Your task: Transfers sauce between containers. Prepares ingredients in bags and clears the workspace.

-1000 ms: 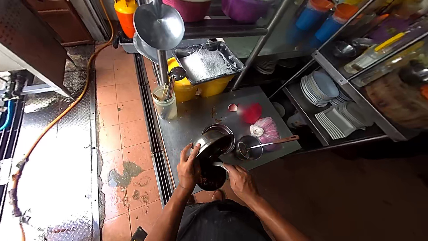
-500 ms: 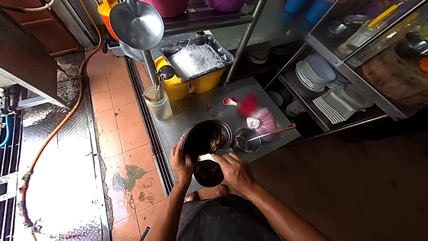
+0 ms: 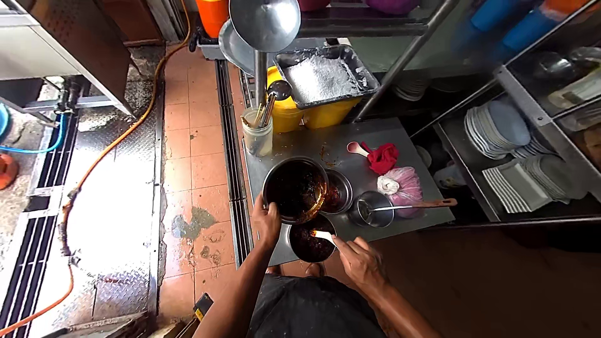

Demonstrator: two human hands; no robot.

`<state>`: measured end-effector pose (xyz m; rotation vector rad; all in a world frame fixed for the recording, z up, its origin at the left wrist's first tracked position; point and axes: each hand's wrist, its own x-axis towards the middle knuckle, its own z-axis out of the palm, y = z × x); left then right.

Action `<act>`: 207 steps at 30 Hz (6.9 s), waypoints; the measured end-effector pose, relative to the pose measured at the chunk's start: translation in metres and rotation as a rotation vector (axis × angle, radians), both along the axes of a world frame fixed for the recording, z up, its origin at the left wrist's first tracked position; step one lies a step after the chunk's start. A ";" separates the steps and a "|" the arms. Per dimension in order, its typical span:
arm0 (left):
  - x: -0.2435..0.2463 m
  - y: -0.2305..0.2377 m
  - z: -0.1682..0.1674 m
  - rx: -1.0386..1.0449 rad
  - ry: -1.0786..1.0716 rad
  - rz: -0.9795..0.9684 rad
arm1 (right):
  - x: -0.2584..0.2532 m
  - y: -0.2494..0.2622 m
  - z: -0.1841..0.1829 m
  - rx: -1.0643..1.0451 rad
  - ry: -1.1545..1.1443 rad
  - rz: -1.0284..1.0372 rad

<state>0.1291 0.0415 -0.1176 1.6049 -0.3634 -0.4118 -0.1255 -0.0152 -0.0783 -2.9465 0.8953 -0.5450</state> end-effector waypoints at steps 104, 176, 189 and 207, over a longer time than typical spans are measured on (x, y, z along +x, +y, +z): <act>-0.018 0.026 0.076 0.060 -0.226 -0.287 | 0.042 -0.013 0.064 -0.106 -0.159 -0.087; -0.034 0.019 0.063 -0.104 -0.488 -0.318 | 0.037 -0.001 0.055 -0.027 -0.276 -0.277; -0.040 0.020 0.051 -0.158 -0.737 -0.318 | 0.034 0.013 0.071 -0.012 -0.282 -0.401; -0.022 0.020 0.059 -0.080 -0.534 -0.422 | 0.038 -0.010 0.066 -0.029 -0.421 -0.297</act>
